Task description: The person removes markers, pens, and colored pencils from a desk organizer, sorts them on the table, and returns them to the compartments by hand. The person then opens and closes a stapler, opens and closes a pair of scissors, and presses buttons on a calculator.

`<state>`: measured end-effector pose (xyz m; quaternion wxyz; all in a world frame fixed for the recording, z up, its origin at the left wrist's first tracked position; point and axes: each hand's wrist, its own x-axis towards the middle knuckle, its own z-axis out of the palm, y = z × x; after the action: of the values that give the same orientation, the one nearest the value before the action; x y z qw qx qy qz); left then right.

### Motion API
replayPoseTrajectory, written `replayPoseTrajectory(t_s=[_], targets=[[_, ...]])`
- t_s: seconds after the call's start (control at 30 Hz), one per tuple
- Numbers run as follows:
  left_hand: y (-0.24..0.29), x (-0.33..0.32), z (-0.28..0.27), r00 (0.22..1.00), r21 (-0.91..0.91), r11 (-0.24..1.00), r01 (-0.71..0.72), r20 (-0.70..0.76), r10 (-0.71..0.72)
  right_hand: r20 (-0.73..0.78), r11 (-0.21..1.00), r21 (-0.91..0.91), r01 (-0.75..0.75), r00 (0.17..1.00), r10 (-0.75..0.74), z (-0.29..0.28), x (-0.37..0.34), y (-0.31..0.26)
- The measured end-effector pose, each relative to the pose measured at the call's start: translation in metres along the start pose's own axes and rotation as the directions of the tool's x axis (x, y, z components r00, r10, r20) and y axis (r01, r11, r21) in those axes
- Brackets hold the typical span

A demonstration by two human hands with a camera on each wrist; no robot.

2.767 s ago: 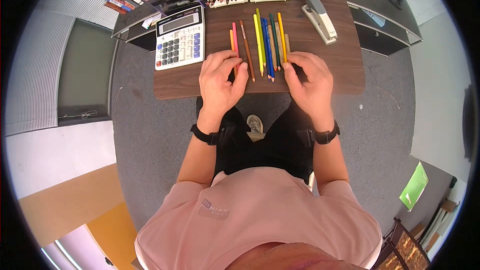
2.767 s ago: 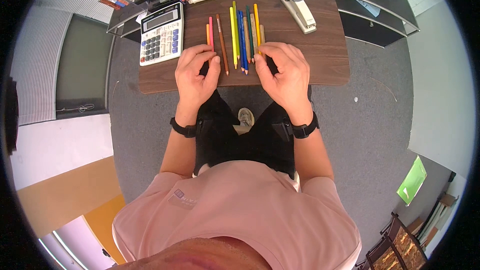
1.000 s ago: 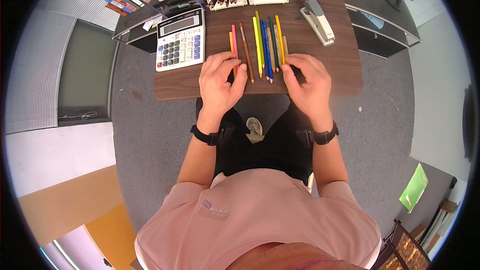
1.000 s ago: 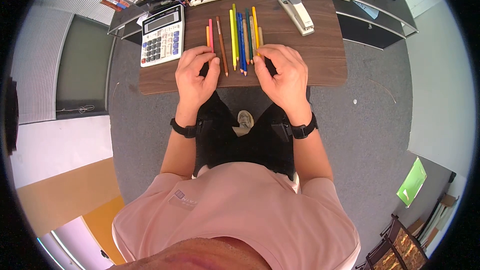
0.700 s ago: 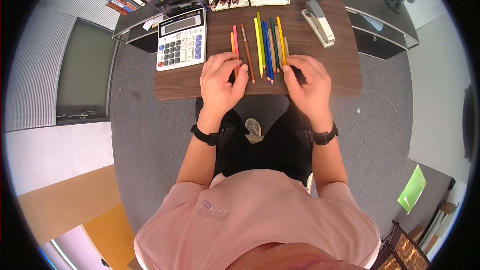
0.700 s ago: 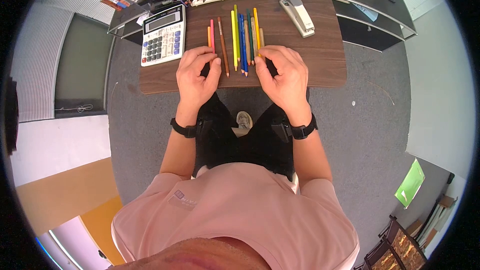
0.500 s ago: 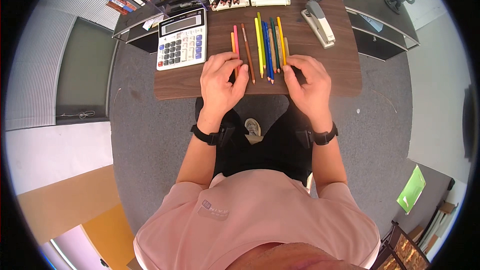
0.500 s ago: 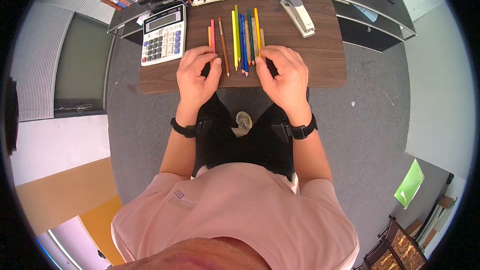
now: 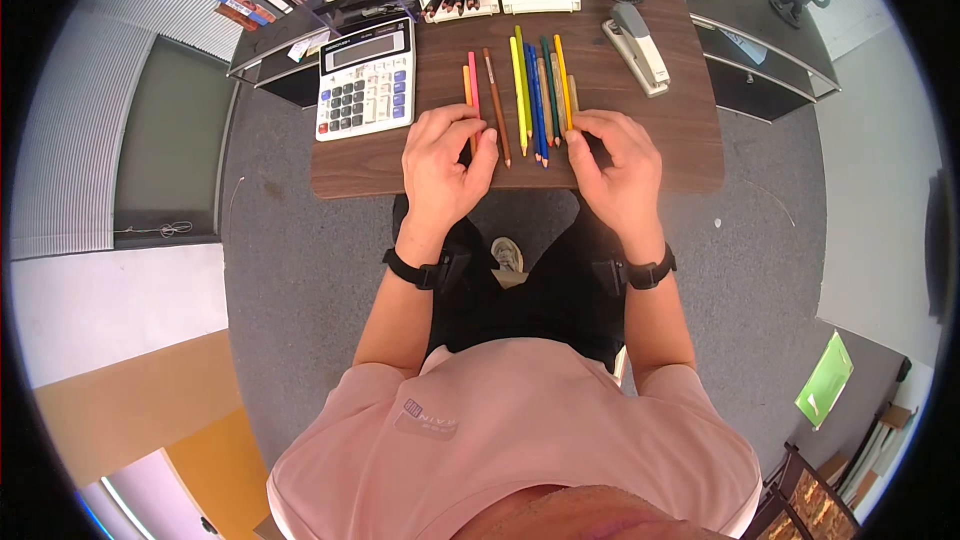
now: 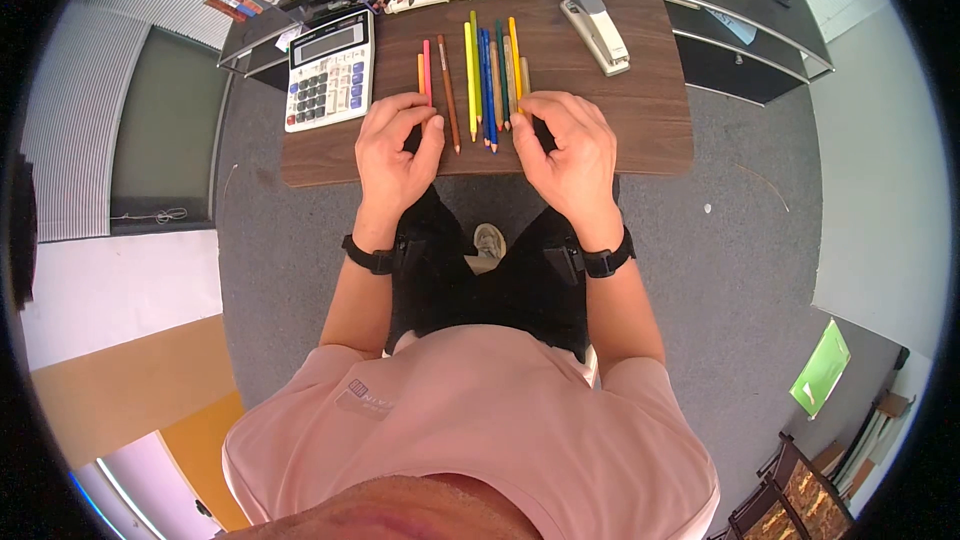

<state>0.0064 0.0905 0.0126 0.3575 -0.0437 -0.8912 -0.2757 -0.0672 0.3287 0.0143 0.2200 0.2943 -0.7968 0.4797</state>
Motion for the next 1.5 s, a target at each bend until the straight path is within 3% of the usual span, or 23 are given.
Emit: replayPoseTrajectory(t_s=[1.5], targets=[[0.0013,-0.0014,0.0013,1.000,0.007,1.000,0.000,-0.006,0.000,-0.030,0.999,0.030,0.013,0.999,-0.012,-0.0024,-0.0016,0.0006]])
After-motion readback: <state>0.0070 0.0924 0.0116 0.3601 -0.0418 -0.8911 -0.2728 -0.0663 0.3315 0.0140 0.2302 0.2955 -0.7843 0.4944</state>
